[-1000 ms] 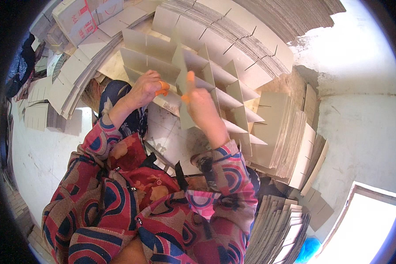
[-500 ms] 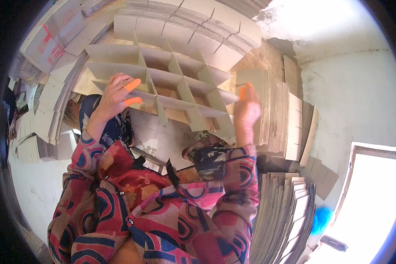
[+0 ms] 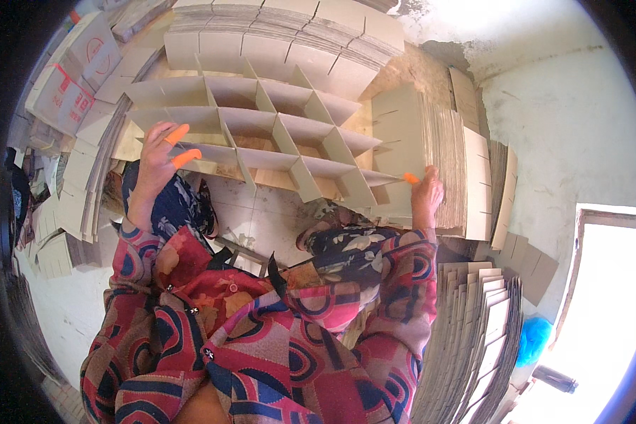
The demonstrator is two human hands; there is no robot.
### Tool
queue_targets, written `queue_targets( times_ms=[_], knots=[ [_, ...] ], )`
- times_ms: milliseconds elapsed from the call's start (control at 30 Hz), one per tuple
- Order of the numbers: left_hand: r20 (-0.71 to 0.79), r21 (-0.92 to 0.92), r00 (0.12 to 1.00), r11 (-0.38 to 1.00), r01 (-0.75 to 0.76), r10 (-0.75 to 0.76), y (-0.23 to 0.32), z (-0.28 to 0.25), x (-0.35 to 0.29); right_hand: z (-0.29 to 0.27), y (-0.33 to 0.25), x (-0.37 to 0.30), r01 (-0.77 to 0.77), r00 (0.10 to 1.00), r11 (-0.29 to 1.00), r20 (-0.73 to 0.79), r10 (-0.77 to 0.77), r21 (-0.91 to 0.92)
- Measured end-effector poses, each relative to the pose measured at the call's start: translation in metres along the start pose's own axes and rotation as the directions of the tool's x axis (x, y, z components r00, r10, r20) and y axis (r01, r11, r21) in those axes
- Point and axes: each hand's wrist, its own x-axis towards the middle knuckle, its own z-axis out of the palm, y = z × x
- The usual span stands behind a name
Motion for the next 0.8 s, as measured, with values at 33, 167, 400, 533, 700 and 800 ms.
queue_targets(
  times_ms=[33,167,400,533,700,800],
  knots=[
    [-0.014,0.021,1.000,1.000,0.003,-0.003,-0.001,-0.002,0.001,0.005,0.010,0.000,-0.005,0.997,1.000,-0.074,0.005,-0.002],
    [-0.090,0.092,0.994,0.993,0.075,-0.067,-0.016,-0.011,-0.008,-0.010,-0.007,0.003,-0.094,0.897,0.983,-0.415,0.152,0.159],
    [-0.101,0.056,0.982,0.984,0.168,-0.162,-0.037,-0.012,-0.022,-0.117,-0.189,-0.030,0.349,0.867,0.841,-0.483,-0.123,0.413],
    [-0.042,-0.107,0.982,0.978,0.178,-0.183,-0.053,-0.004,-0.030,-0.117,-0.275,-0.055,0.460,0.876,0.516,-0.275,-0.396,0.723],
    [-0.034,-0.130,0.989,0.981,0.141,-0.146,-0.051,-0.008,-0.028,-0.110,-0.338,-0.076,0.552,0.781,0.447,-0.249,-0.573,0.704],
    [-0.040,-0.133,0.991,0.983,0.124,-0.130,-0.051,-0.007,-0.028,-0.112,-0.362,-0.082,0.473,0.791,0.450,-0.140,-0.595,0.758]
  ],
)
